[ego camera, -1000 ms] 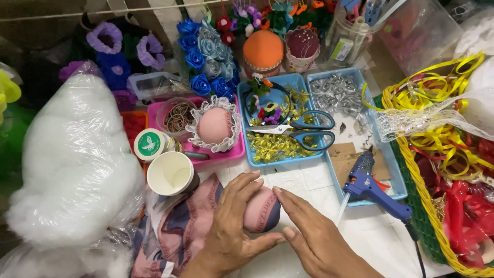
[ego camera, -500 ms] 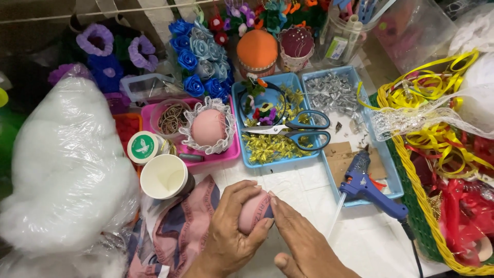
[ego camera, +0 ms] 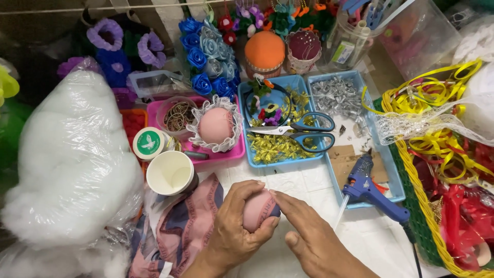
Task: Decorating a small pink ball by applying hot glue and placing it into a decorative base, then trimming excess material with scissors.
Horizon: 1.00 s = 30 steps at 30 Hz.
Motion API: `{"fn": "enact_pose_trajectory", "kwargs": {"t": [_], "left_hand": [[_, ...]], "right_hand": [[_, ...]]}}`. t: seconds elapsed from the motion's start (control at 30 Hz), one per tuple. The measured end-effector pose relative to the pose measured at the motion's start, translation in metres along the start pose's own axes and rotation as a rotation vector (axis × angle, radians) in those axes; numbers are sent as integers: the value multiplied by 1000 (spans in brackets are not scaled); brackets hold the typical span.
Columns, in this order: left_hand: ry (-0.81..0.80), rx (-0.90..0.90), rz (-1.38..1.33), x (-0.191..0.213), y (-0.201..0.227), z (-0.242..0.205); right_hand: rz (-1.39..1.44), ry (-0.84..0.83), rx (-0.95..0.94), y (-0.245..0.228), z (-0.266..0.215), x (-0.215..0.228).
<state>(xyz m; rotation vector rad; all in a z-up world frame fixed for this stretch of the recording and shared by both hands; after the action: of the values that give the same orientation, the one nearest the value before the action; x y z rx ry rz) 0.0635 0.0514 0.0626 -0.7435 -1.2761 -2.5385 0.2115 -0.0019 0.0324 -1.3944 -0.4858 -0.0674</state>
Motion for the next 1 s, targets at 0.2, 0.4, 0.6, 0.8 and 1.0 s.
{"fn": "enact_pose_trajectory", "kwargs": {"t": [0.2, 0.4, 0.6, 0.8, 1.0], "left_hand": [[21, 6, -42, -1, -6, -4], [-60, 211, -74, -4, -30, -32], [-89, 286, -54, -17, -52, -32], [32, -218, 35, 0, -26, 0], [-96, -188, -149, -5, -17, 5]], "right_hand": [[-103, -22, -3, 0, 1, 0], [262, 62, -218, -4, 1, 15], [241, 94, -122, -12, -6, 28], [93, 222, -89, -9, -21, 52], [79, 183, -47, -14, -17, 45]]}}
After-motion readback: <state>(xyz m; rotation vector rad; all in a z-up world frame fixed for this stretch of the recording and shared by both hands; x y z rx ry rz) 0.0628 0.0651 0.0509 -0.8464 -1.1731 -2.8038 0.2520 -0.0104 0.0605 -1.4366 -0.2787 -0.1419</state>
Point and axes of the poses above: each hand's wrist, its own z-axis towards the middle knuckle, its own x-axis out of the back of the hand, y = z × x, the point moved 7 cm from there along z, towards the middle knuckle, and after that the axes turned 11 degrees about z, right-handed, at the moved point
